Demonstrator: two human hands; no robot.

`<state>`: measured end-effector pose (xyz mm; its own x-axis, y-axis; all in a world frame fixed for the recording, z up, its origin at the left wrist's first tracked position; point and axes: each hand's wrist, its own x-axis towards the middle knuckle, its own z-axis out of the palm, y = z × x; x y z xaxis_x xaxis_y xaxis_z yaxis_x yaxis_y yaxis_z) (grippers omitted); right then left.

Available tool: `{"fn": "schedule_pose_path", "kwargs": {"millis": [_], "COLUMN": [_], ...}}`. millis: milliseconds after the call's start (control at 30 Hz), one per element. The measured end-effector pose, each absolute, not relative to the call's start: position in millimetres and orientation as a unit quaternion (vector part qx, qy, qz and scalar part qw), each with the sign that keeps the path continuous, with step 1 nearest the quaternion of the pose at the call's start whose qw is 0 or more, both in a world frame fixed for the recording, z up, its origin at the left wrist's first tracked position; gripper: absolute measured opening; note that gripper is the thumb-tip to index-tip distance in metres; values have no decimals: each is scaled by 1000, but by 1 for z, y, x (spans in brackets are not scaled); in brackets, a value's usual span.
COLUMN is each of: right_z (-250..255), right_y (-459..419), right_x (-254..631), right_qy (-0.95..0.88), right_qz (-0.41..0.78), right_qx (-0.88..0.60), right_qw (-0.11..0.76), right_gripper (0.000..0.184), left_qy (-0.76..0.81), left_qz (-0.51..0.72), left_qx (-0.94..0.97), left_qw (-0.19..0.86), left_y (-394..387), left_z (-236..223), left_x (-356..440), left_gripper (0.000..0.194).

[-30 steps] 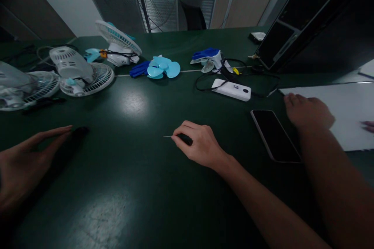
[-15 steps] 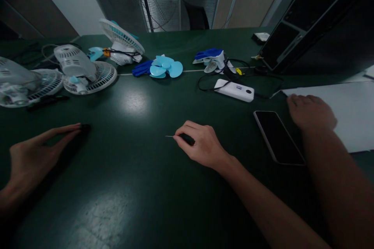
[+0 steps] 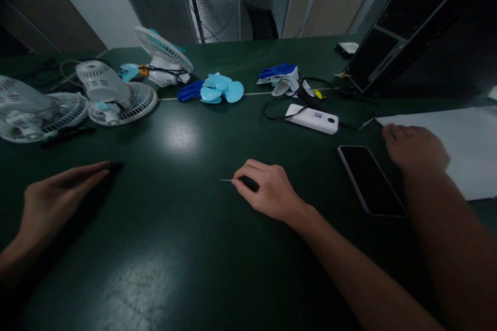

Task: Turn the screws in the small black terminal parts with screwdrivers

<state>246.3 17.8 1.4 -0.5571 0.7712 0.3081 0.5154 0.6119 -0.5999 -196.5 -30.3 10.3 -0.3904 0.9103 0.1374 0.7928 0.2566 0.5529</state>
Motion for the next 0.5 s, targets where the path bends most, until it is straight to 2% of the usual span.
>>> {"fn": "schedule_pose_path", "kwargs": {"millis": [133, 500], "right_z": [1, 4], "right_y": [18, 18], "right_x": [246, 245], "right_qy": [-853, -855], "right_qz": [230, 225], "right_qx": [-378, -379], "right_qw": [279, 272], "right_gripper": [17, 16], "left_qy": [785, 808], "left_qz": [313, 279], "left_qx": [513, 431], "left_qw": [152, 290], "left_y": [-30, 3], "left_z": [13, 29], "left_x": [-193, -217], "left_gripper": [48, 51]}}
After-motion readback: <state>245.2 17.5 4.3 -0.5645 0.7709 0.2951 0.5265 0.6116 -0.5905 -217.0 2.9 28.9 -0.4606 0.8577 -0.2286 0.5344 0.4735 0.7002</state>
